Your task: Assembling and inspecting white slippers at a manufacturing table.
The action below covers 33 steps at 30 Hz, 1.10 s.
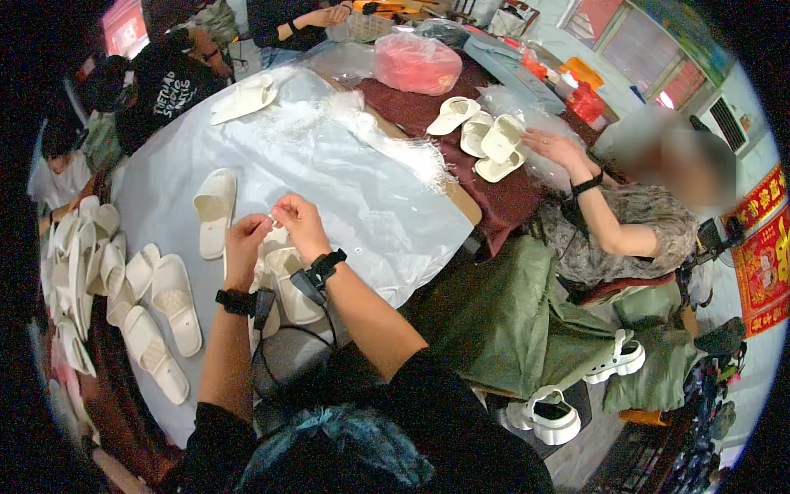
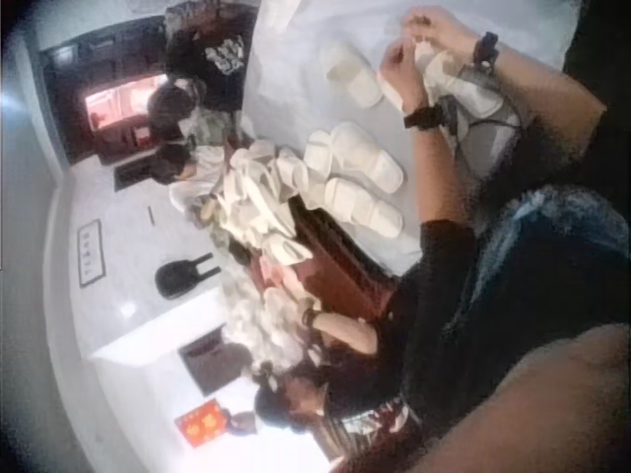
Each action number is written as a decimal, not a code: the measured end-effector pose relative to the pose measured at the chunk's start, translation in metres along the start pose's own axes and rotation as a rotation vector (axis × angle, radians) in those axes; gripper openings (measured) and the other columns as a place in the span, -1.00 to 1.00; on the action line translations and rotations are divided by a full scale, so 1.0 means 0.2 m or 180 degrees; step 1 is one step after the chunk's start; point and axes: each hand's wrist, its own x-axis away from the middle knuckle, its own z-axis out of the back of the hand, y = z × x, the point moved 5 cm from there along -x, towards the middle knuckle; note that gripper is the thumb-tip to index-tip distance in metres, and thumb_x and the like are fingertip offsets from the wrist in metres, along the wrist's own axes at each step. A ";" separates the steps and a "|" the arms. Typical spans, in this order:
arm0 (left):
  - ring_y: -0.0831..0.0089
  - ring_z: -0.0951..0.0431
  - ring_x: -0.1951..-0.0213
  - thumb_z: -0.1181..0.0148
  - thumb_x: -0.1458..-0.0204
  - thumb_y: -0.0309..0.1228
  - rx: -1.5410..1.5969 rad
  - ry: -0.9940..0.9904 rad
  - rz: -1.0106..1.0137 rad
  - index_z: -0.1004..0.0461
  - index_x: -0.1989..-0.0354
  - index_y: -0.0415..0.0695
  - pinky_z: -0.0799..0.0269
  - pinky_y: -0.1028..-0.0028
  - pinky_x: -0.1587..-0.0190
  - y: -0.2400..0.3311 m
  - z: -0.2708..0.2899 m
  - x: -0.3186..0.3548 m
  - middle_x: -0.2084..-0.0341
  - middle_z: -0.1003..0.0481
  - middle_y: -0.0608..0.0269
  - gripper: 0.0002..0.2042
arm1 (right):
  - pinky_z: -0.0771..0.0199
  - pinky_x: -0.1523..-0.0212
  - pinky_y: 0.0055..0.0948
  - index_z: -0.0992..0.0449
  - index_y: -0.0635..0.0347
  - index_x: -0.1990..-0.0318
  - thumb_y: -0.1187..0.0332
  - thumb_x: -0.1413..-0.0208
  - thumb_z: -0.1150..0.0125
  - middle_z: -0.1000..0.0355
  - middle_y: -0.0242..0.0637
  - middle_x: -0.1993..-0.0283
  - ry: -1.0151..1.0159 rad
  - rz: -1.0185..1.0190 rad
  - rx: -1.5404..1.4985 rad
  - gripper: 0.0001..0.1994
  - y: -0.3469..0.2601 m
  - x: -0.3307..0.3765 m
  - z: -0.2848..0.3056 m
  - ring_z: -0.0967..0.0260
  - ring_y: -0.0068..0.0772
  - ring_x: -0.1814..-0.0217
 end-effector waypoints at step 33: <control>0.61 -0.49 0.31 -0.23 -0.07 -0.45 0.0045 0.0066 -0.0104 -0.56 0.27 -0.29 -0.39 0.60 0.21 -0.02 0.02 0.01 0.37 -0.57 0.29 -0.85 | -0.30 0.29 -0.62 -0.53 0.23 0.30 0.47 -0.07 -0.25 -0.47 -0.46 0.38 -0.0118 -0.0192 0.0453 -0.94 0.02 -0.02 0.01 -0.31 -0.67 0.36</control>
